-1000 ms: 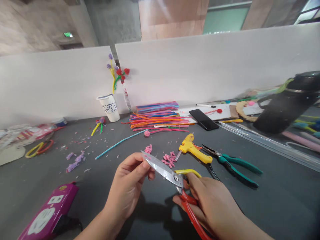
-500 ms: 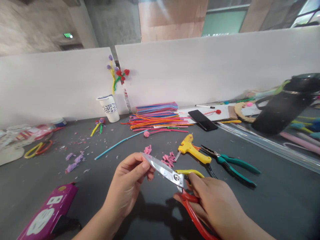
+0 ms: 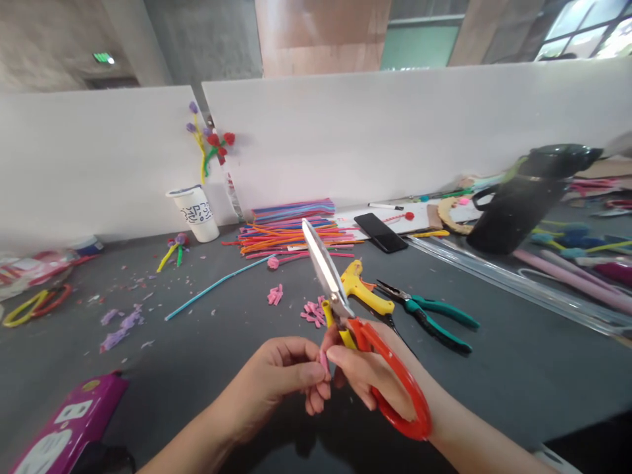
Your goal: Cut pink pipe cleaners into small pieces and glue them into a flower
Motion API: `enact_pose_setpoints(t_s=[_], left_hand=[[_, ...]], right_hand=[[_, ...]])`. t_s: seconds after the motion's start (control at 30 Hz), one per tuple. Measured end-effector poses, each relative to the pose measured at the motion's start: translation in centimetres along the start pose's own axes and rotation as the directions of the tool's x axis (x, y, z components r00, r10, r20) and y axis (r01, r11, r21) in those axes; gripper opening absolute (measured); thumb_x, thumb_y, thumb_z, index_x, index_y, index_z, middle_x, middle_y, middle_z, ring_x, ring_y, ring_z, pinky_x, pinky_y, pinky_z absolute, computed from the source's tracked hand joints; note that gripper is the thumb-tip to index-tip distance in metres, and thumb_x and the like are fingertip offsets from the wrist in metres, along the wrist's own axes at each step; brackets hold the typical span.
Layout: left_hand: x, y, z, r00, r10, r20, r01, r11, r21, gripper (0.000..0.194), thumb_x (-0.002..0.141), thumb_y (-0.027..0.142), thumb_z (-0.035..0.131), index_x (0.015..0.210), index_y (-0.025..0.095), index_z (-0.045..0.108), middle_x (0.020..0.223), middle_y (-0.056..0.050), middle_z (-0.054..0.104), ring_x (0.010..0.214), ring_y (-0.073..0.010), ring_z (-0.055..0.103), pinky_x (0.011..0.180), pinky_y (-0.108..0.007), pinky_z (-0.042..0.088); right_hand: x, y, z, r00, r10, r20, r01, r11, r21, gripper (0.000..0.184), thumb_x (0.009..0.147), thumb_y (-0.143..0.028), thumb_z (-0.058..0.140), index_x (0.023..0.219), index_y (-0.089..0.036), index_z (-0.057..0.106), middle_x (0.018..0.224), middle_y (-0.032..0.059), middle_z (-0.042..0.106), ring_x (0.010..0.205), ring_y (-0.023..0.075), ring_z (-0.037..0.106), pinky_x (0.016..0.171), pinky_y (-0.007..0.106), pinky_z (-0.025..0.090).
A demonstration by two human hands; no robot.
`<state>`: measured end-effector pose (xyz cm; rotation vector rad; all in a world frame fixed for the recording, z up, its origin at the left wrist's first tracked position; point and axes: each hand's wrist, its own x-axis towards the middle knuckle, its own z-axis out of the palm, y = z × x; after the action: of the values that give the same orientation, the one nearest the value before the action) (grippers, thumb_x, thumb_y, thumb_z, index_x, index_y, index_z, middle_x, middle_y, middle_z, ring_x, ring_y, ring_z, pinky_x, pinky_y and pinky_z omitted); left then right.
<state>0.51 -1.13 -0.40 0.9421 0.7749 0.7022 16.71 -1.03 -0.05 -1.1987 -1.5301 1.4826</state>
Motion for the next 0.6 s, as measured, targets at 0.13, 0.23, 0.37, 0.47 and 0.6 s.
enact_pose_setpoints(t_s=[0.13, 0.23, 0.37, 0.47, 0.6], left_hand=[[0.0, 0.0, -0.1, 1.0, -0.026, -0.013, 0.026, 0.998, 0.053, 0.009, 0.071, 0.019, 0.063, 0.067, 0.011, 0.063, 0.058, -0.002, 0.06, 0.047, -0.0079, 0.053, 0.049, -0.021, 0.041], [0.1, 0.1, 0.1, 0.999, -0.008, -0.045, 0.015, 0.989, 0.144, 0.009, 0.071, 0.019, 0.063, 0.068, 0.011, 0.064, 0.059, -0.003, 0.06, 0.049, -0.0092, 0.053, 0.051, -0.021, 0.042], [0.0, 0.3, 0.4, 0.97, 0.162, -0.18, -0.074, 0.905, 0.419, 0.01, 0.07, 0.021, 0.062, 0.073, 0.012, 0.065, 0.065, -0.002, 0.061, 0.06, -0.0125, 0.054, 0.058, -0.023, 0.042], [0.0, 0.2, 0.6, 0.937, 0.257, -0.235, -0.079, 0.813, 0.577, 0.01, 0.07, 0.022, 0.06, 0.073, 0.013, 0.064, 0.071, -0.004, 0.063, 0.067, -0.0162, 0.056, 0.062, -0.026, 0.043], [0.1, 0.0, 0.7, 0.921, 0.26, -0.29, -0.063, 0.835, 0.547, 0.006, 0.069, 0.019, 0.059, 0.068, 0.014, 0.063, 0.062, -0.002, 0.062, 0.059, -0.0147, 0.056, 0.057, -0.025, 0.042]], right_hand=[[0.0, -0.7, 0.1, 0.997, 0.08, 0.024, -0.079, 0.996, -0.032, 0.006, 0.074, -0.024, 0.048, 0.071, -0.018, 0.049, 0.042, -0.0112, 0.043, 0.027, 0.0023, 0.033, 0.029, 0.013, 0.024], [-0.2, -0.9, 0.1, 0.996, 0.089, 0.03, -0.087, 0.995, -0.056, 0.005, 0.073, -0.021, 0.047, 0.069, -0.019, 0.047, 0.048, -0.0094, 0.047, 0.03, 0.0021, 0.035, 0.03, 0.012, 0.023], [-0.3, -0.5, 0.4, 0.996, 0.015, -0.083, -0.027, 0.99, -0.141, 0.009, 0.068, -0.016, 0.049, 0.062, -0.019, 0.042, 0.049, -0.0096, 0.04, 0.036, 0.0031, 0.035, 0.034, 0.014, 0.025], [-0.1, -0.1, 0.8, 0.988, -0.02, -0.156, -0.01, 0.981, -0.192, 0.013, 0.067, -0.015, 0.048, 0.06, -0.02, 0.038, 0.049, -0.0098, 0.033, 0.039, 0.0041, 0.034, 0.038, 0.016, 0.025], [0.0, -0.1, 1.0, 0.99, -0.045, -0.136, 0.015, 0.977, -0.215, 0.012, 0.072, -0.022, 0.046, 0.063, -0.02, 0.039, 0.05, -0.009, 0.033, 0.041, 0.0057, 0.033, 0.041, 0.018, 0.027]])
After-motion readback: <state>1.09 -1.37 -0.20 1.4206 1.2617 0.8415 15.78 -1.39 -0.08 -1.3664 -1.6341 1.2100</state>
